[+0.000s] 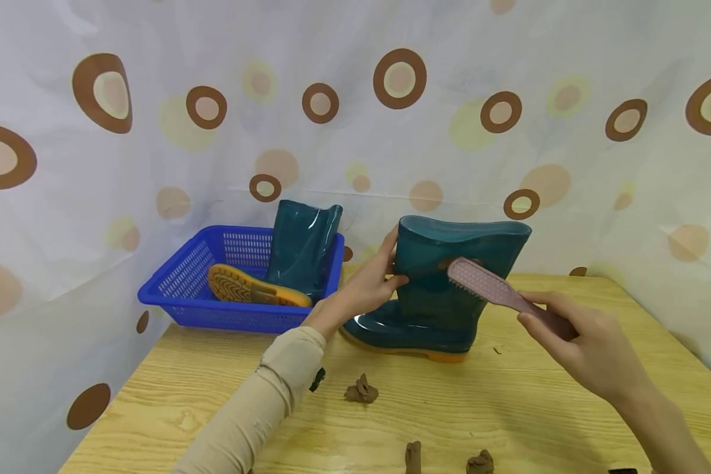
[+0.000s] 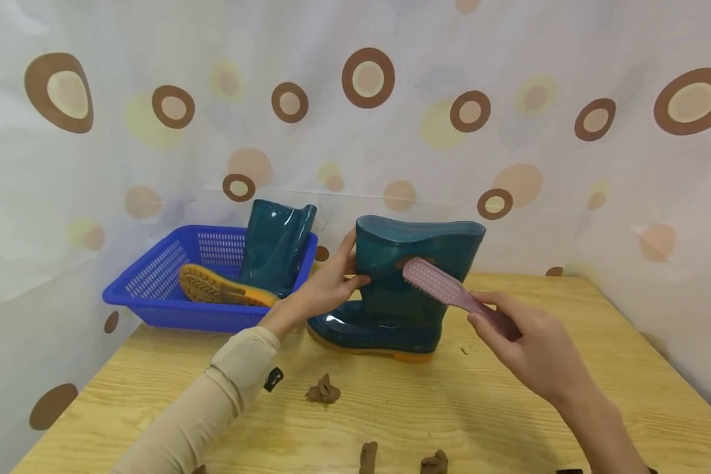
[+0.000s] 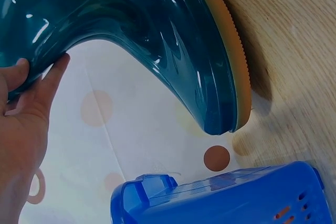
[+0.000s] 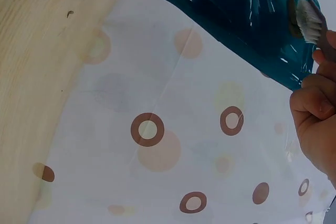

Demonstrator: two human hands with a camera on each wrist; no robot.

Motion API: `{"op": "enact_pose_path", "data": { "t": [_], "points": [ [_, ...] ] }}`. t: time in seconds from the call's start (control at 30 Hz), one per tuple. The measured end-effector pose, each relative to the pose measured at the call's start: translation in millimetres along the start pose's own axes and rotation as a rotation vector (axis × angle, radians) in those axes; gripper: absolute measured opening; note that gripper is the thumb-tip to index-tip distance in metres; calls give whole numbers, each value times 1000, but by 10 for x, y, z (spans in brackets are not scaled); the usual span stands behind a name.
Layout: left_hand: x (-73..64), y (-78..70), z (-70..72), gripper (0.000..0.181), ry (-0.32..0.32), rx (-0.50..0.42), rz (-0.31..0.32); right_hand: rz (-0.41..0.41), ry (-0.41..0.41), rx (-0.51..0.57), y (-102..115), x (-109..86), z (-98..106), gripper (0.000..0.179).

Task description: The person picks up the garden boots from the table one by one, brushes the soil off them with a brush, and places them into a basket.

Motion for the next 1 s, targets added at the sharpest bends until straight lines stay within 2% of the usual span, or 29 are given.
{"op": "enact_pose_path", "data": {
  "t": [0.13,0.43,0.73,1.0],
  "points": [
    [-9,8,-5,93,1,-8,7,-9,-28,-25,2,24,16,38],
    [-3,3,-4,93,-1,-10,2,-94,91,-6,-46,-82,-135,32],
    [-10,-10,11,92,-11,5,12,-127,287,23,10,-140,-293,22],
    [2,-5,2,94,-6,5,11,-209,486,74,21,-167,-319,15]
  ]
}}
Point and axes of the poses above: each hand's wrist, its own x-axis towards the middle knuckle, its own z-axis out of the back of the hand, y = z × x, the point moved 2 cm from there along x, towards the middle knuckle, and after that the axes turned 11 degrees about y, right-handed, at the moved point
